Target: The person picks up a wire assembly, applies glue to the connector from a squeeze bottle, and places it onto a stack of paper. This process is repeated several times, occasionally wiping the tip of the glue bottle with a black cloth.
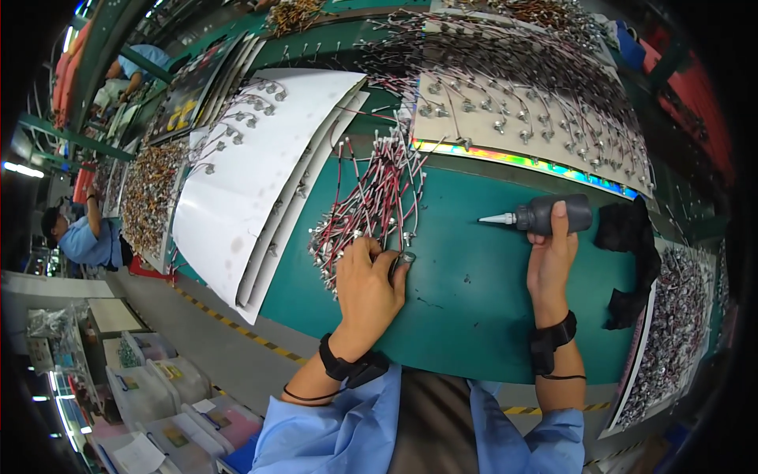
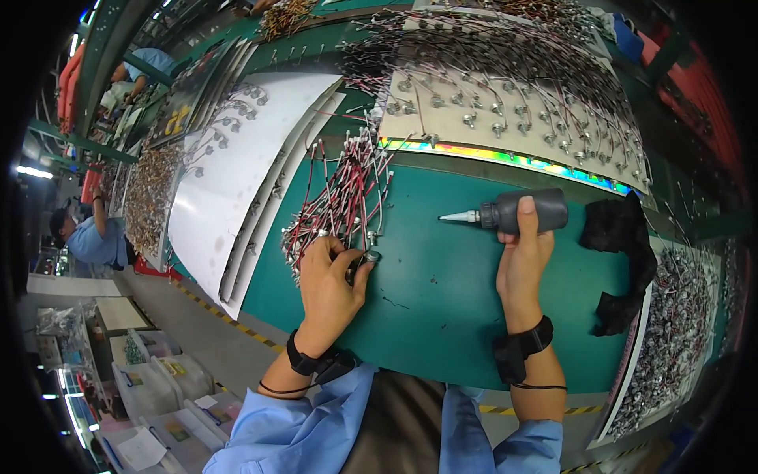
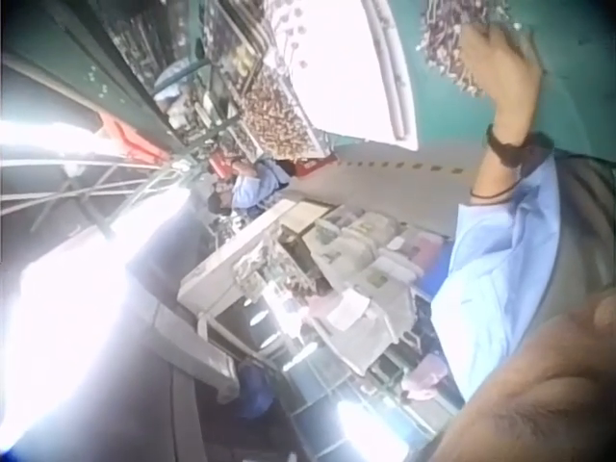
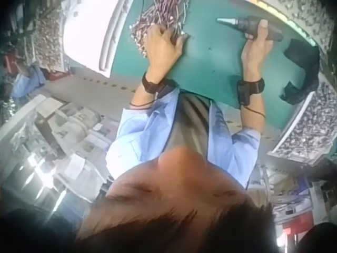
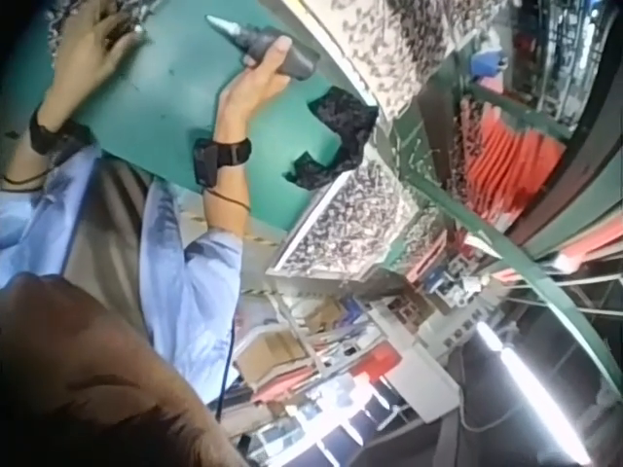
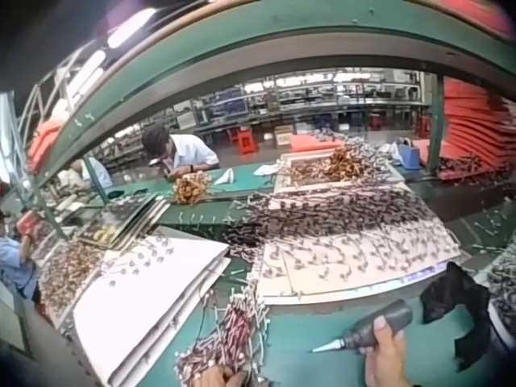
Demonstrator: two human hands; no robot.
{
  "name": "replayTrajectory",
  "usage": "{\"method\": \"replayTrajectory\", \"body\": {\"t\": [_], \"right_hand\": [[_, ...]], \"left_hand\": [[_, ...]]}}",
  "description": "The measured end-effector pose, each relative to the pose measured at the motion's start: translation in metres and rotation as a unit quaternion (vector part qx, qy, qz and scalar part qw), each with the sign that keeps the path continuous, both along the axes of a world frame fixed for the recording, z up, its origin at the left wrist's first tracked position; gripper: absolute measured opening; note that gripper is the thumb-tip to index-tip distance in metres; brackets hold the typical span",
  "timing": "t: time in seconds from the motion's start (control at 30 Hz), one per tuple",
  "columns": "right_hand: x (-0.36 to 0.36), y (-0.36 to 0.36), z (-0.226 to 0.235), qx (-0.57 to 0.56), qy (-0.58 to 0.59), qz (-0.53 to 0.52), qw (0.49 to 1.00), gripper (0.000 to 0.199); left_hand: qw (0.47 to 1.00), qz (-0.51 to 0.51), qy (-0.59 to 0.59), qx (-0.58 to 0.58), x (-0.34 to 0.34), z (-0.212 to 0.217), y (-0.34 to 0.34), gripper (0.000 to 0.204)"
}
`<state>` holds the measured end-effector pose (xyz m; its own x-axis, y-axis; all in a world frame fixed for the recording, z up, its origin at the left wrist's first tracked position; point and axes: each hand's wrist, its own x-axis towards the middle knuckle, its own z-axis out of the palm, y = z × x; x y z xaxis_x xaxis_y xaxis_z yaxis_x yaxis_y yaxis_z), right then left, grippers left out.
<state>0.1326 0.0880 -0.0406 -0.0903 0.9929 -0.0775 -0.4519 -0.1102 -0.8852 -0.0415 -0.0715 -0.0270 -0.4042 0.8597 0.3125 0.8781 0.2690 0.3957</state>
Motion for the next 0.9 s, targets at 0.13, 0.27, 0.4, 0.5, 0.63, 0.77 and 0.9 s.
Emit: {"method": "replayTrajectory", "body": {"t": [0.13,0.27,0.4,0.5,0.63,0.77,0.9], "right_hand": [[0.000,0.000,0.003,-0.006,-0.006,-0.003,1.000,0.025],[0.000,0.000,0.006,-0.011,-0.008,-0.010,1.000,0.025],[0.004,0.002,0.005,-0.008,0.001,-0.012,1.000,0.026],[0.008,0.003,0.002,0.000,0.010,-0.006,1.000,0.026],[0.009,0.000,0.006,0.013,0.009,-0.009,1.000,0.027],[0.007,-0.002,0.012,0.040,-0.003,-0.005,0.999,0.029],[0.008,-0.006,0.011,0.048,-0.010,0.000,0.999,0.039]], "left_hand": [[0.999,0.039,0.015,0.016,0.011,-0.002,0.014,0.024],[0.998,0.051,0.006,0.040,0.013,-0.010,0.020,0.022],[0.986,0.042,-0.093,0.131,0.008,-0.003,0.021,0.020],[0.945,0.057,-0.261,0.190,0.008,0.016,0.019,0.017],[0.884,0.002,-0.426,0.194,0.008,0.036,0.028,0.013],[0.804,-0.036,-0.573,0.156,0.013,0.025,0.044,0.017],[0.761,-0.046,-0.630,0.146,0.016,0.000,0.046,0.020]]}}
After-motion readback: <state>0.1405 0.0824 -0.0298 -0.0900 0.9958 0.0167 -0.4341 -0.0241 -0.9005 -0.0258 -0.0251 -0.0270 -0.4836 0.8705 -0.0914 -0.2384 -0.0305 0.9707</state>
